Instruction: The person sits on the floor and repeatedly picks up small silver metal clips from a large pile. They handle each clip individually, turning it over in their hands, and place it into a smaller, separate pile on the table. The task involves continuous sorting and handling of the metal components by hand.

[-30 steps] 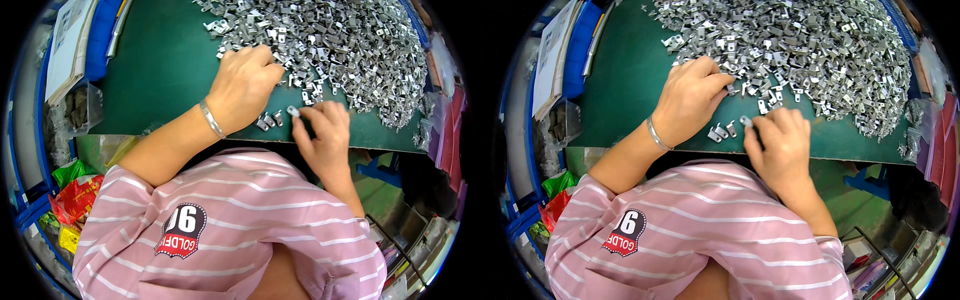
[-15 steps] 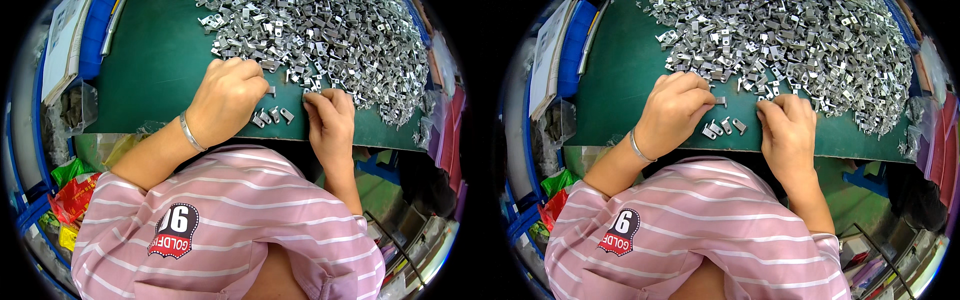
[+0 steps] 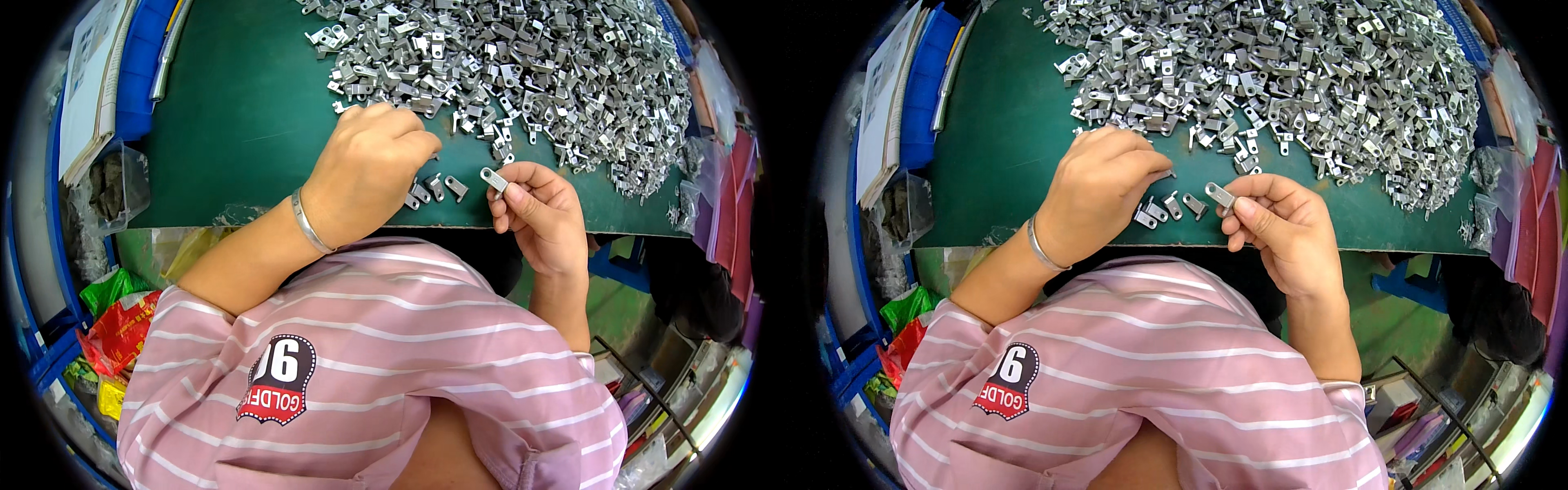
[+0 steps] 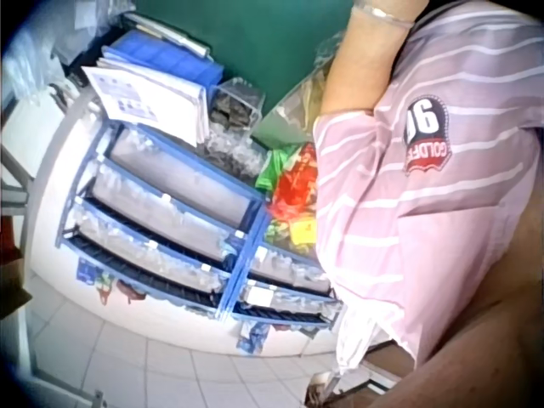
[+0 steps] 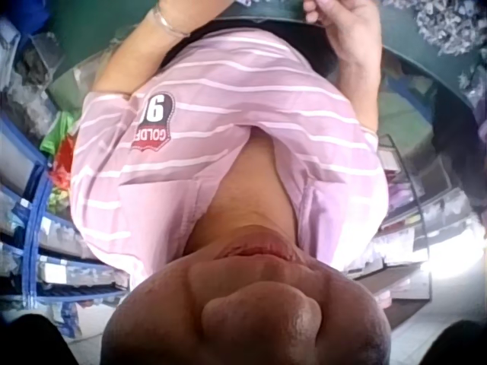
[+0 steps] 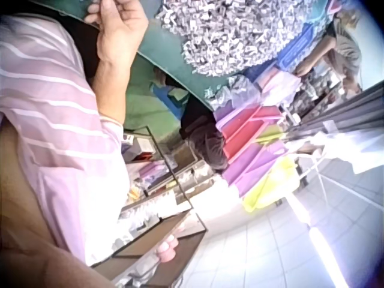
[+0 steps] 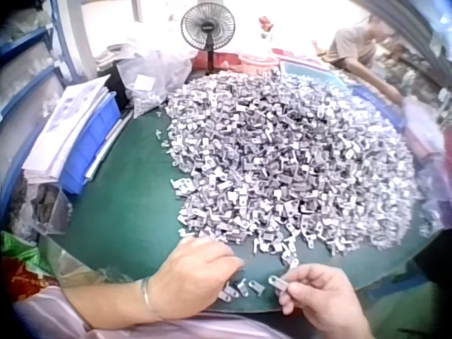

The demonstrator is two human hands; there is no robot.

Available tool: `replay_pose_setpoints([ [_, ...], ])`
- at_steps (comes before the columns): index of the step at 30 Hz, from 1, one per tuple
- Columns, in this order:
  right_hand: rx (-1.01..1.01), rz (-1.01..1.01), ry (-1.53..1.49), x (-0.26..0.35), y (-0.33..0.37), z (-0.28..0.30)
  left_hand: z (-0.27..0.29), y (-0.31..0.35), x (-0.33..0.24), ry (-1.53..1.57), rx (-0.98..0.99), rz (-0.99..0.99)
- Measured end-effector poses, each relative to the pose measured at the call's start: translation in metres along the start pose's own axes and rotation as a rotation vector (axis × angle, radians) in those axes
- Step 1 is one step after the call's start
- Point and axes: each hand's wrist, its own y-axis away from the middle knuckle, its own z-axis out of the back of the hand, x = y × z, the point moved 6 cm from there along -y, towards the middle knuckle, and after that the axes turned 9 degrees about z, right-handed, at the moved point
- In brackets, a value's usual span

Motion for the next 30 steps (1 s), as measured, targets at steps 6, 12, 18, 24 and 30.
replay_pose_setpoints([
  [6, -0.047, 0.496, 1.100, 0.021, 0.006, -0.024, 0.001, 0.002, -0.001, -0.003, 0.035, 0.035],
  [12, -0.036, 0.753, 1.290, 0.033, 0.008, -0.036, 0.002, 0.006, -0.003, 0.101, 0.141, 0.031],
  [18, -0.132, 0.697, 1.421, 0.035, -0.006, -0.020, 0.001, -0.016, -0.013, 0.045, 0.010, -0.050],
  [24, -0.153, 0.679, 1.521, 0.033, -0.009, -0.022, -0.018, -0.035, -0.017, -0.149, 0.004, -0.068],
  [30, -0.123, 0.820, 1.623, 0.032, -0.011, -0.021, -0.020, -0.036, -0.011, -0.110, 0.002, -0.050],
])
